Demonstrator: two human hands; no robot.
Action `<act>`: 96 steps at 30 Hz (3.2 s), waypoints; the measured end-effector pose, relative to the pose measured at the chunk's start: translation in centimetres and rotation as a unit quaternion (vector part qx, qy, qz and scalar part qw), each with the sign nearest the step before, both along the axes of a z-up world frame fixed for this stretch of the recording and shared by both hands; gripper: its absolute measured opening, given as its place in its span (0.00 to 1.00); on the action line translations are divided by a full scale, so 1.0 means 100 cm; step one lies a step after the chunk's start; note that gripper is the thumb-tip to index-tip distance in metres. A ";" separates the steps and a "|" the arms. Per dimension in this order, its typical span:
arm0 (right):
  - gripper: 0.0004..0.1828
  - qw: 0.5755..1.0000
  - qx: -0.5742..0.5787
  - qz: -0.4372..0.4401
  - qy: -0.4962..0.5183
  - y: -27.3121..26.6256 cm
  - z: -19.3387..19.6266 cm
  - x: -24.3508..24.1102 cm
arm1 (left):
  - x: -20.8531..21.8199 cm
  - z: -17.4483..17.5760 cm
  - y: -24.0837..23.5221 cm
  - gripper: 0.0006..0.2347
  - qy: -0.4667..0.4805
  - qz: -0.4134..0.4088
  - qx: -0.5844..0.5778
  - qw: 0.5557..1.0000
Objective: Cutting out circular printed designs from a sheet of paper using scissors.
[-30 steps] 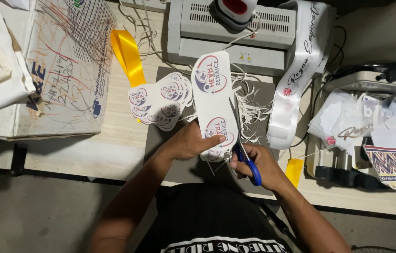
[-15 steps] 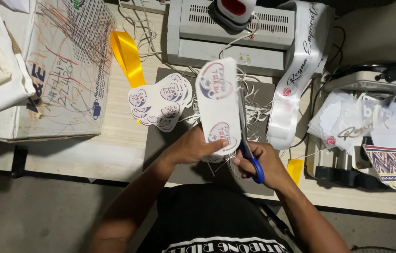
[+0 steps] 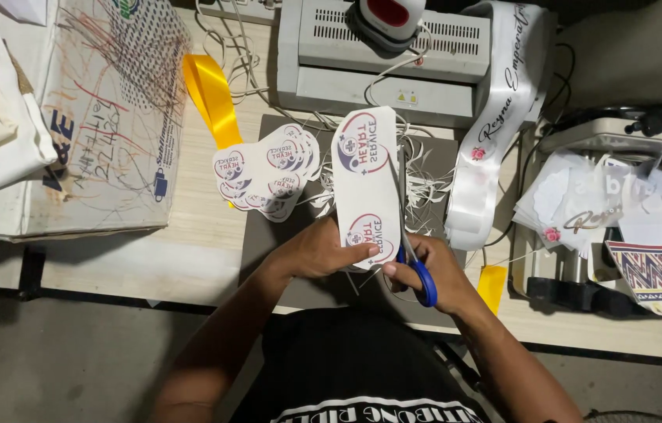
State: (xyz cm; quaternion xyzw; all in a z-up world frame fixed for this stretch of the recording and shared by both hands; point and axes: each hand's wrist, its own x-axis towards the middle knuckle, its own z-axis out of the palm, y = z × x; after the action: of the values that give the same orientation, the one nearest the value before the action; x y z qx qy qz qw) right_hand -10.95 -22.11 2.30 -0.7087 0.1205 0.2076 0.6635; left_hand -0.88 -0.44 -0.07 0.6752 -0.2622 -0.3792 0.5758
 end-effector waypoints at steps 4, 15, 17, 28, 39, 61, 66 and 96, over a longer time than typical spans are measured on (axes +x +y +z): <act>0.16 1.000 -0.004 -0.012 0.005 0.002 0.001 0.000 | 0.000 0.000 -0.001 0.19 0.025 -0.007 0.004 1.000; 0.15 0.999 -0.018 -0.035 0.014 0.007 0.004 -0.002 | 0.000 -0.002 -0.001 0.18 0.021 -0.017 -0.019 0.999; 0.15 0.999 -0.010 -0.042 0.016 0.008 0.002 -0.003 | 0.000 -0.001 -0.002 0.18 0.019 -0.022 -0.022 0.999; 0.17 0.999 0.013 -0.036 -0.006 -0.004 -0.009 -0.001 | -0.001 -0.007 -0.001 0.17 0.041 -0.071 -0.023 0.996; 0.22 0.998 -0.012 -0.035 -0.043 -0.012 -0.022 0.001 | -0.005 -0.003 -0.005 0.18 0.036 -0.085 -0.001 0.996; 0.16 0.997 -0.070 -0.028 0.033 -0.036 0.005 0.001 | 0.015 -0.004 0.013 0.23 0.071 -0.141 -0.032 0.987; 0.14 0.997 -0.071 0.002 0.024 -0.043 0.002 0.002 | 0.021 -0.002 0.017 0.23 0.064 -0.167 0.021 0.984; 0.29 0.995 0.061 -0.020 -0.072 -0.016 -0.064 -0.030 | -0.022 -0.057 -0.012 0.18 0.117 0.000 -0.044 0.992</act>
State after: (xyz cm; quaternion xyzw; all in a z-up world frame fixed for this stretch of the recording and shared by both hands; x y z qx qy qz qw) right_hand -13.96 -23.75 -4.08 -0.6774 0.0736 0.1497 0.7164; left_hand -3.06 -1.66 -5.80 0.6005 -0.2099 -0.4437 0.6312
